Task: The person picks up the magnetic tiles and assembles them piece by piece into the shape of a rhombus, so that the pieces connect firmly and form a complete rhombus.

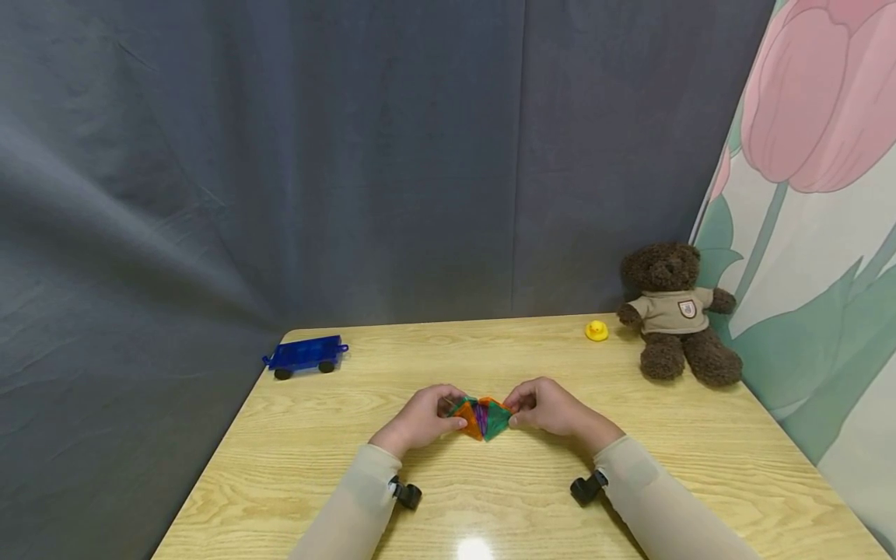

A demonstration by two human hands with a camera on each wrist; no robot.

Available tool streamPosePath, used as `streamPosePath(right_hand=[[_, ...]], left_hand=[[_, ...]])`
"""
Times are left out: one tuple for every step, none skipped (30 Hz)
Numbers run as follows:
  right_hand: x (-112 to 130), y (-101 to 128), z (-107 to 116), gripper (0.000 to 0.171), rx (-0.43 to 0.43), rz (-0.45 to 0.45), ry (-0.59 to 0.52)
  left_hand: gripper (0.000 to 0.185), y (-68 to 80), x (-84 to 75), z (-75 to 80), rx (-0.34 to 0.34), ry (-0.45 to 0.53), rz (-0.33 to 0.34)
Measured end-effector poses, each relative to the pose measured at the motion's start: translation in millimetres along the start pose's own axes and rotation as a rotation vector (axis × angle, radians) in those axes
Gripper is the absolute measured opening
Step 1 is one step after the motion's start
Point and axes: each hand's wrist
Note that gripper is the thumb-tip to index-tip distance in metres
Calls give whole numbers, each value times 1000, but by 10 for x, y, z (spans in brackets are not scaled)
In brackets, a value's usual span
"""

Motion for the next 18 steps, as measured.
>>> streamPosePath(right_hand=[[-3,1,1,18,-5,5,-4],[-3,2,3,18,-10,13,-9],[-6,1,4,18,-16,21,-13],[-7,0,6,18,-21,30,-19],[-5,-1,10,18,-26,37,-23],[-5,-2,11,18,-29,46,-31],[-6,-4,11,18,-33,53,-36],[-6,-5,10,18,-35,61,-41],[-6,-6,10,18,-35,64,-48],[-6,-6,9,19,-35,63,-52],[-7,-8,7,19,-35,62,-55],[-8,-9,5,19,-36,62,-57],[-10,-11,3,20,-35,57,-56],[-10,-12,2,20,-34,56,-59],[-10,-14,1,21,-34,54,-59],[-10,-16,0,21,-36,56,-60],[-8,-16,-1,21,-36,61,-63],[-6,-16,-1,22,-38,66,-65]], left_hand=[[33,-1,1,-5,0,4,1],[32,-1,2,-9,-1,9,1],[32,-1,4,-11,-2,13,1],[32,0,-1,-12,-2,14,3],[32,0,-2,-13,-3,18,2],[32,1,-7,-15,-3,20,4],[32,1,-9,-15,-2,20,5],[32,-1,-8,-16,-3,23,3],[32,-3,-6,-17,-3,26,3],[32,-2,-7,-19,-2,28,4],[32,-2,-8,-20,-2,30,6],[32,0,-10,-20,-2,33,8],[32,0,-11,-19,-3,35,10],[32,0,-11,-18,-3,36,12],[32,3,-16,-17,-4,34,16],[32,5,-22,-17,-5,30,19],[32,5,-25,-16,-6,26,20],[32,2,-25,-15,-7,22,19]])
Point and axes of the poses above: each hand's wrist, its own y-axis away from the middle knuckle, its own z-axis out of the back of the hand, x = y × z, and after that the axes turned 4 degrees about y, right-handed
